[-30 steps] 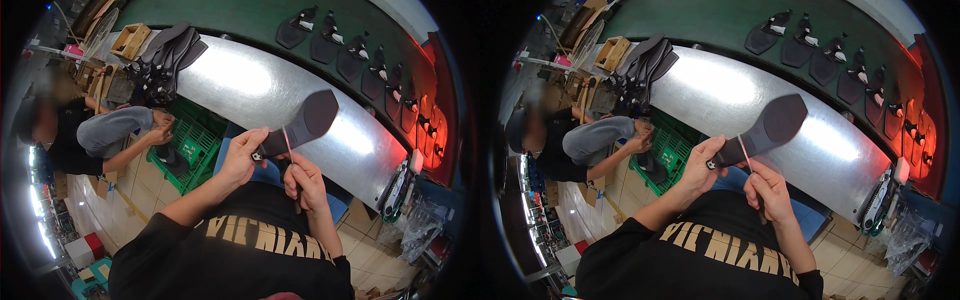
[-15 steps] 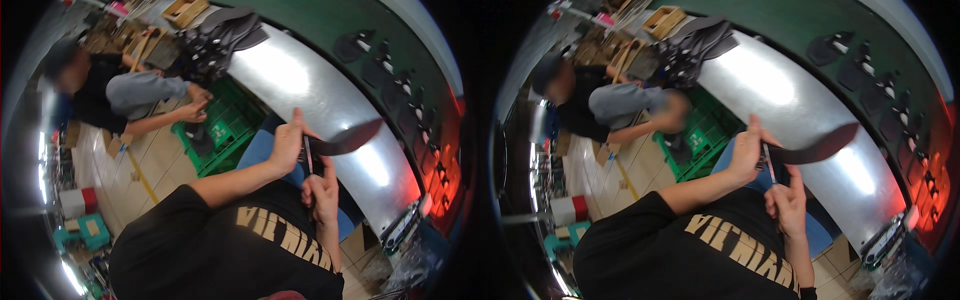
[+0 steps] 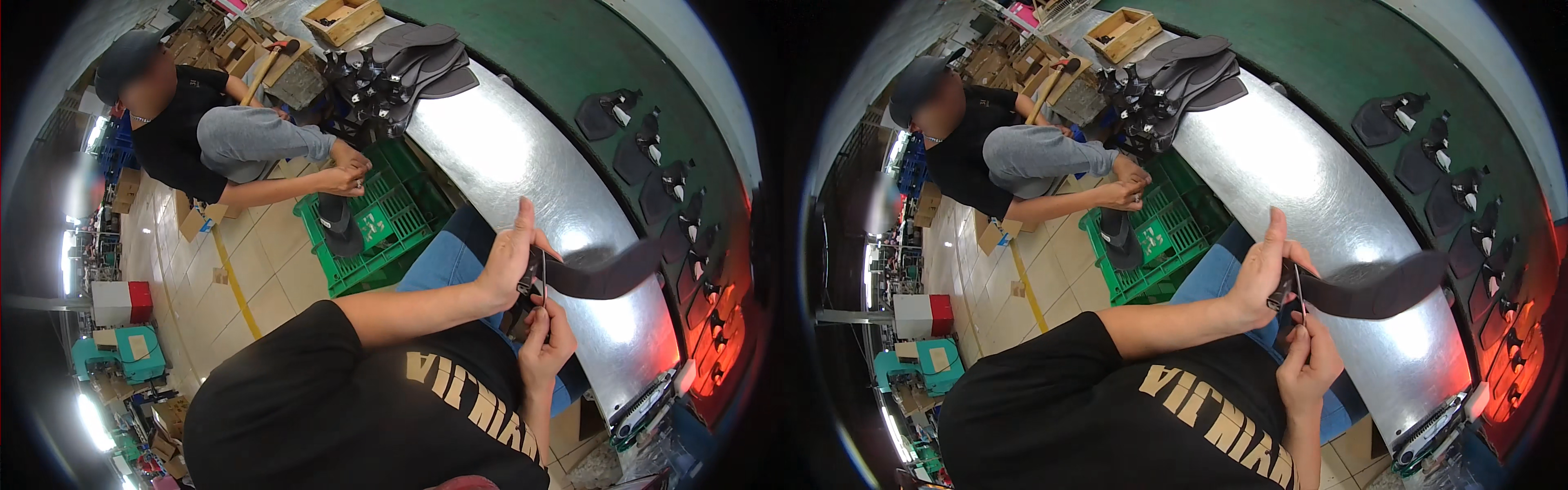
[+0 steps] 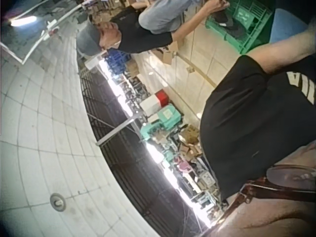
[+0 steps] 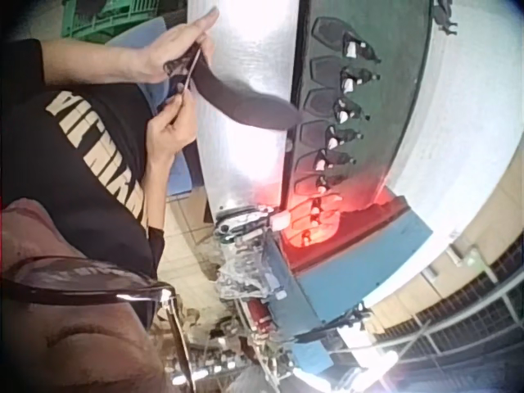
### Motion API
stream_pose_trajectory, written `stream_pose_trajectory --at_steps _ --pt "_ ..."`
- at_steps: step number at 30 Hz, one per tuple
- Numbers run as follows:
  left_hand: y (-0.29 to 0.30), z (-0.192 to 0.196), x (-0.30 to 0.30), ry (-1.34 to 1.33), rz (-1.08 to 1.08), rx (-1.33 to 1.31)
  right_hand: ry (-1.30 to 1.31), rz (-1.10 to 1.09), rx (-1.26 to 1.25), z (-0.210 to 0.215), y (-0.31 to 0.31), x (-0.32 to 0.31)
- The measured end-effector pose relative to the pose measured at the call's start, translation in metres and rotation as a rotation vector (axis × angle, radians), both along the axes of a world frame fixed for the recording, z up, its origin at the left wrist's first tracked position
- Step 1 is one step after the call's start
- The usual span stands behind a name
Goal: The person repeatedly picks up black flip-flop soles from a conveyor belt, inserts a small white plastic piece into a slot on the sole, and uses a metal tool to press and secure it. The finished soles are placed back on the belt.
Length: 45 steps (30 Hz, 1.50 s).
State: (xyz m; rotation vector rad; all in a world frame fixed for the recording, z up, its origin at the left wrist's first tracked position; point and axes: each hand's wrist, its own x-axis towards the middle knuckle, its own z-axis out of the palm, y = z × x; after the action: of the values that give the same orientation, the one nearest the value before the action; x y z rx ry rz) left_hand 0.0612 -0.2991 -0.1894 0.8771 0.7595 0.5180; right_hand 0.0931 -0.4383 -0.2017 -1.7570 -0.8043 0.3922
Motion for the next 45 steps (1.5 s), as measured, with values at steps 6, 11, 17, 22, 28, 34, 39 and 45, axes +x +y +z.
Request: stream_pose_trajectory --at_steps 6,11,17,22,28,34,39,45 --pt "0.004 -0.004 0.009 0.000 -0.028 -0.029 -0.033 0.082 0.015 0.009 -0.002 -0.001" --pt "0.009 -0.004 0.013 0.017 -0.021 -0.242 -0.097 0.137 0.086 0.009 -0.007 -0.009" --pt "-0.002 0.010 0.013 -0.034 -0.107 -0.430 -0.048 0.018 0.024 -0.001 0.001 0.002" --pt "0.029 0.022 0.030 -0.019 0.191 -0.532 -0.227 0.239 0.115 0.019 0.006 -0.005" --pt "0.187 0.049 -0.010 -0.371 0.582 -0.158 -0.064 -0.009 0.056 0.022 -0.003 0.023" --pt "0.367 0.071 -0.092 -0.282 0.555 0.063 0.003 -0.115 0.059 0.009 -0.029 0.056" --pt "0.371 0.052 -0.116 -0.049 0.752 0.020 0.036 -0.245 -0.024 0.003 -0.052 0.078" --pt "0.316 0.080 -0.127 0.237 0.571 0.292 0.200 -0.481 0.068 0.004 -0.095 0.125"
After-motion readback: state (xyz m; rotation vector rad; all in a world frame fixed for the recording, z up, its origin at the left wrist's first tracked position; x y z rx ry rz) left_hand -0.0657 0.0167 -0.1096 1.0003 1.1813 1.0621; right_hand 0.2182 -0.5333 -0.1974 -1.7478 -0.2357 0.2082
